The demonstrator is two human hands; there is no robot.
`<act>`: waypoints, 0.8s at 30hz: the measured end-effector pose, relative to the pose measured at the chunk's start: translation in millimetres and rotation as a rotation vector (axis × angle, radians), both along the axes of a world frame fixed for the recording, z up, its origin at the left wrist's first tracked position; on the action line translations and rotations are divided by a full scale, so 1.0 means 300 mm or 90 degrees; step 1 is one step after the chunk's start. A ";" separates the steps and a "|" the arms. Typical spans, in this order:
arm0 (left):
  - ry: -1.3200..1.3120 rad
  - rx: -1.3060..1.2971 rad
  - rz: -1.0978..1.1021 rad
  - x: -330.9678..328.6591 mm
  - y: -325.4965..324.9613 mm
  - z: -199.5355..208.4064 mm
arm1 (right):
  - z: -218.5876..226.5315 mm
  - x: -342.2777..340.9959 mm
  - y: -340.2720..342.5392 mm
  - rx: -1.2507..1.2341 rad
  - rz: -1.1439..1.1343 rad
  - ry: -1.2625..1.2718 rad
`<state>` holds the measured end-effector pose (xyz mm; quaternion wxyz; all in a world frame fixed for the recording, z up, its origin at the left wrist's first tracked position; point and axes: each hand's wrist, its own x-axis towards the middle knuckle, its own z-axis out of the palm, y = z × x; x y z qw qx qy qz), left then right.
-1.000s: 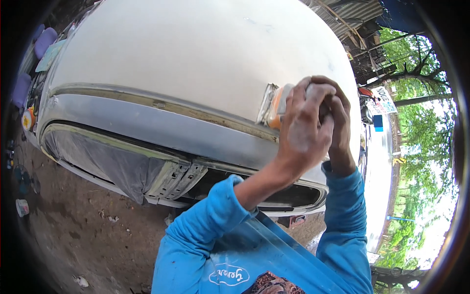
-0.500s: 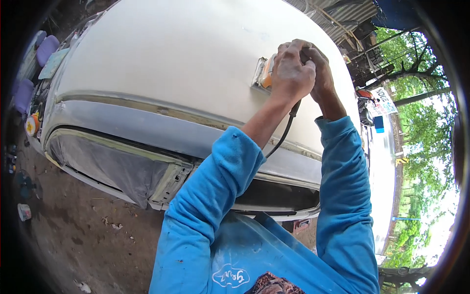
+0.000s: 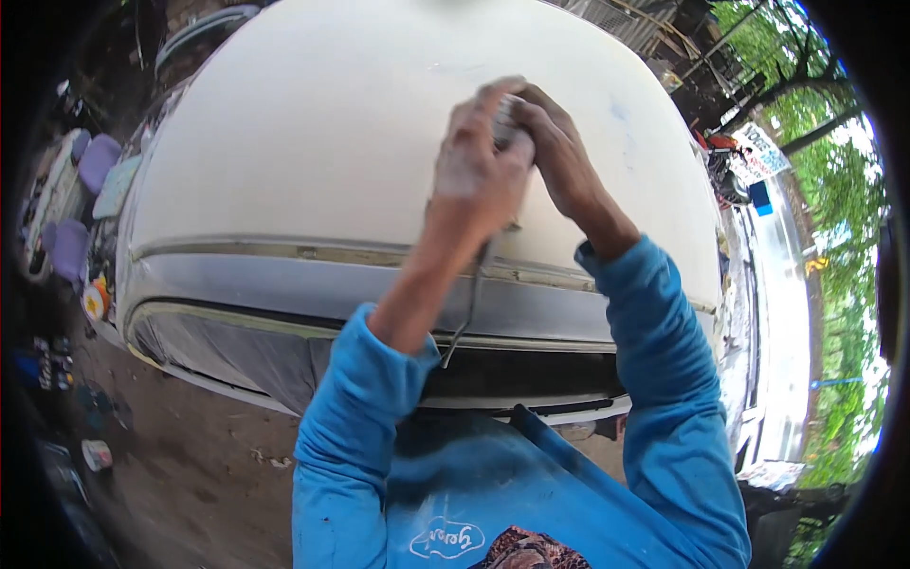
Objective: Sanding the roof of a vehicle using a power sander.
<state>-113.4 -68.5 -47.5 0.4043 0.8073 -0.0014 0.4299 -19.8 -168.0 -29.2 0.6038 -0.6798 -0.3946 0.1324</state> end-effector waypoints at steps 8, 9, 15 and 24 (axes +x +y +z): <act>0.452 0.297 0.194 0.217 0.062 0.162 | -0.084 0.171 -0.250 -0.056 -0.217 -0.091; 0.483 0.319 0.225 0.251 0.063 0.174 | -0.107 0.186 -0.295 -0.048 -0.219 -0.086; 0.597 0.446 0.253 0.488 0.087 0.212 | -0.215 0.277 -0.459 -0.149 -0.378 -0.196; 0.570 0.509 0.346 0.468 0.268 0.182 | -0.284 0.399 -0.490 -0.176 -0.324 -0.308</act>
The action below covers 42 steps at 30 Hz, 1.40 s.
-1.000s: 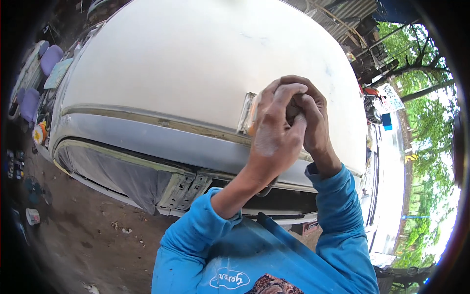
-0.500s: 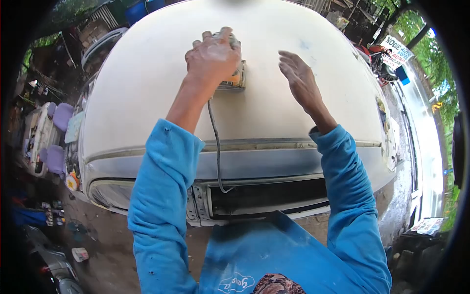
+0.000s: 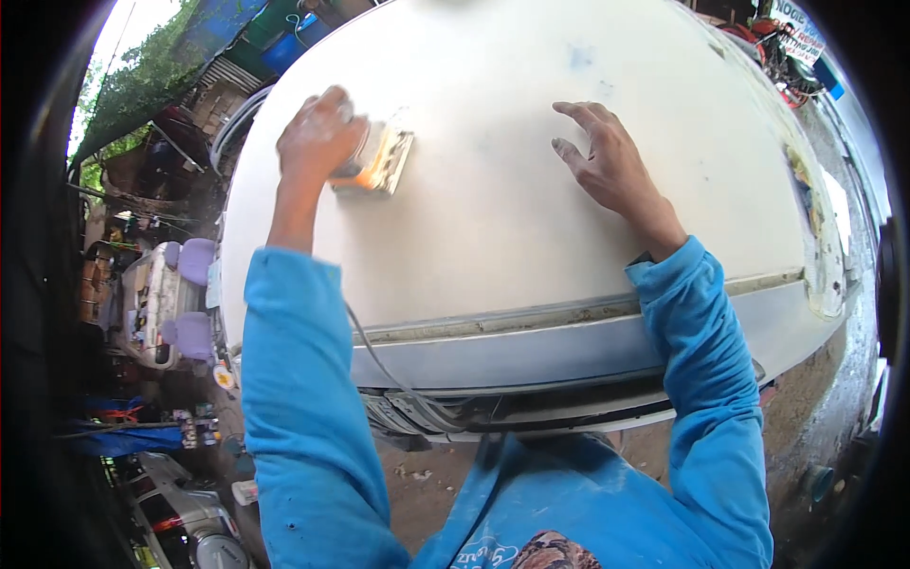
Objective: Sanding the roof of a vehicle using a power sander.
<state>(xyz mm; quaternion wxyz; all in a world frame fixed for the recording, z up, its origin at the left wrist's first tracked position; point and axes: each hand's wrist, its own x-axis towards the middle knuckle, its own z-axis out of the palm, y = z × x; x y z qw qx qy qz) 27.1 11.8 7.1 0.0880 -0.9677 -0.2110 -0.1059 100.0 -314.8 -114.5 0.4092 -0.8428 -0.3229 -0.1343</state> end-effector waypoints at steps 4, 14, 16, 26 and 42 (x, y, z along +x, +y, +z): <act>-0.014 0.030 -0.009 -0.203 0.066 -0.012 | -0.011 -0.007 -0.025 -0.011 0.022 0.018; 0.016 0.008 0.211 -0.394 0.266 0.011 | -0.012 -0.037 -0.011 -0.160 0.035 0.001; 0.001 0.001 0.163 -0.361 0.223 0.014 | -0.020 -0.038 -0.003 -0.178 0.037 0.009; 0.000 0.007 -0.054 -0.080 -0.289 0.011 | -0.044 -0.030 -0.001 -0.197 0.034 -0.027; 0.027 0.018 0.077 -0.090 0.140 0.017 | -0.050 -0.036 -0.017 -0.155 0.038 -0.021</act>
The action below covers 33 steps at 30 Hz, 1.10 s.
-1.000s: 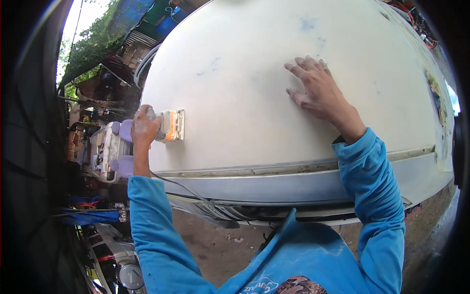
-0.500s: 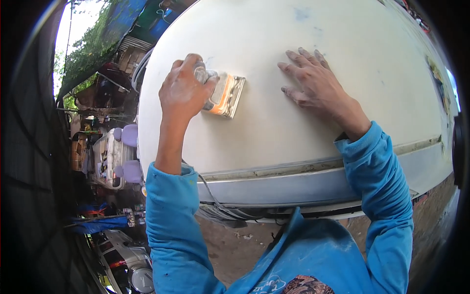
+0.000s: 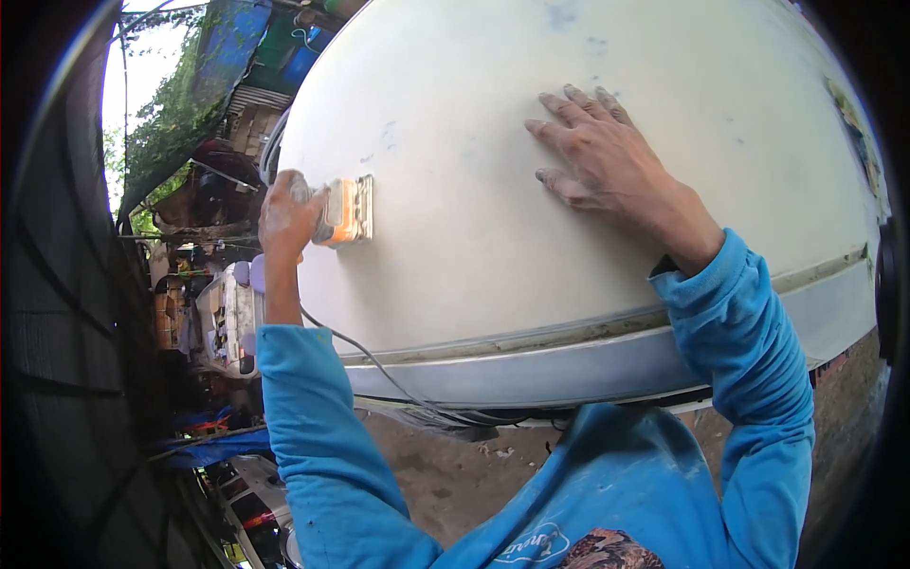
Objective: Sanding the roof of a vehicle using a power sander.
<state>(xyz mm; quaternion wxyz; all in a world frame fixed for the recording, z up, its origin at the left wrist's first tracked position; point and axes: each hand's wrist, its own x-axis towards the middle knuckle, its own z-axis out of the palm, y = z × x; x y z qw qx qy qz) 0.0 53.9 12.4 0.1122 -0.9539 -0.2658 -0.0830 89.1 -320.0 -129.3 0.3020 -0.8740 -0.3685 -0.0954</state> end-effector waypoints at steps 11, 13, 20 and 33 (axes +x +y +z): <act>-0.028 -0.008 -0.023 -0.278 -0.159 -0.011 | 0.006 -0.007 0.017 -0.037 -0.023 -0.012; -0.030 -0.016 -0.046 -0.271 -0.239 -0.011 | 0.005 -0.006 0.017 -0.039 -0.026 -0.020; -0.032 -0.006 -0.103 -0.179 -0.439 -0.010 | -0.002 -0.007 0.016 -0.065 -0.025 -0.022; -0.011 -0.009 -0.004 -0.104 -0.158 -0.005 | -0.029 -0.001 0.014 -0.056 -0.040 -0.051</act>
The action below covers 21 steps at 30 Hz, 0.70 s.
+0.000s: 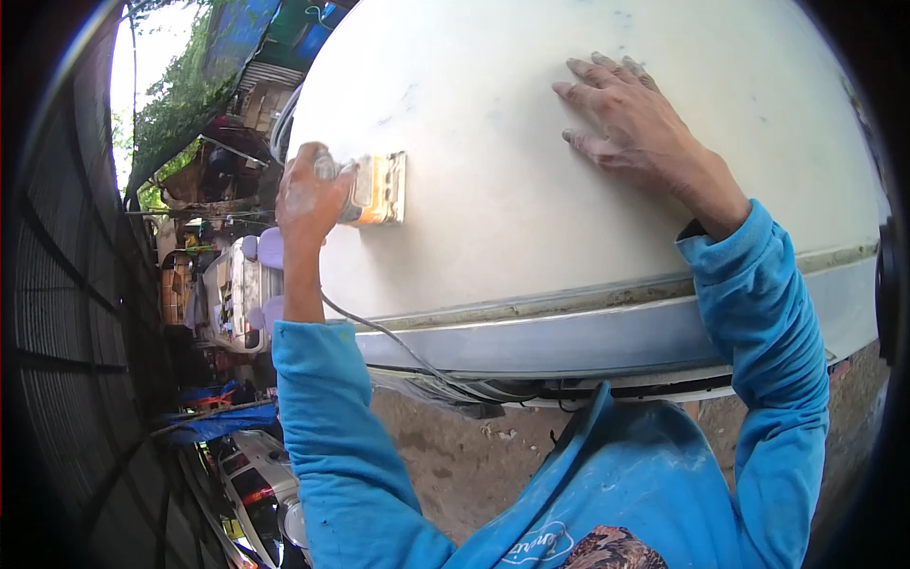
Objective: Sanding the roof of a vehicle using a power sander.
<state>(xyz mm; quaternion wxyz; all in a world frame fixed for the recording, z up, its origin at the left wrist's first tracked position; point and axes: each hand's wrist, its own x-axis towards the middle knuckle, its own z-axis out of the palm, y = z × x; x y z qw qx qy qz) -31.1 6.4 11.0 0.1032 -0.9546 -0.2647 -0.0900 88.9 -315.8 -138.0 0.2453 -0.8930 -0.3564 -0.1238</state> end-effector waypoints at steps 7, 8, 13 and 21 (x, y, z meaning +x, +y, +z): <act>-0.003 0.007 0.018 -0.208 0.031 -0.010 | 0.014 -0.004 0.010 -0.027 -0.002 0.028; 0.005 0.010 0.012 -0.225 0.011 -0.006 | 0.018 -0.003 0.010 -0.031 -0.005 0.035; -0.016 0.001 -0.058 -0.279 -0.119 -0.013 | 0.034 -0.005 0.009 -0.038 -0.006 0.049; -0.031 0.004 -0.124 -0.170 -0.169 -0.016 | 0.013 -0.014 0.016 -0.031 -0.014 0.015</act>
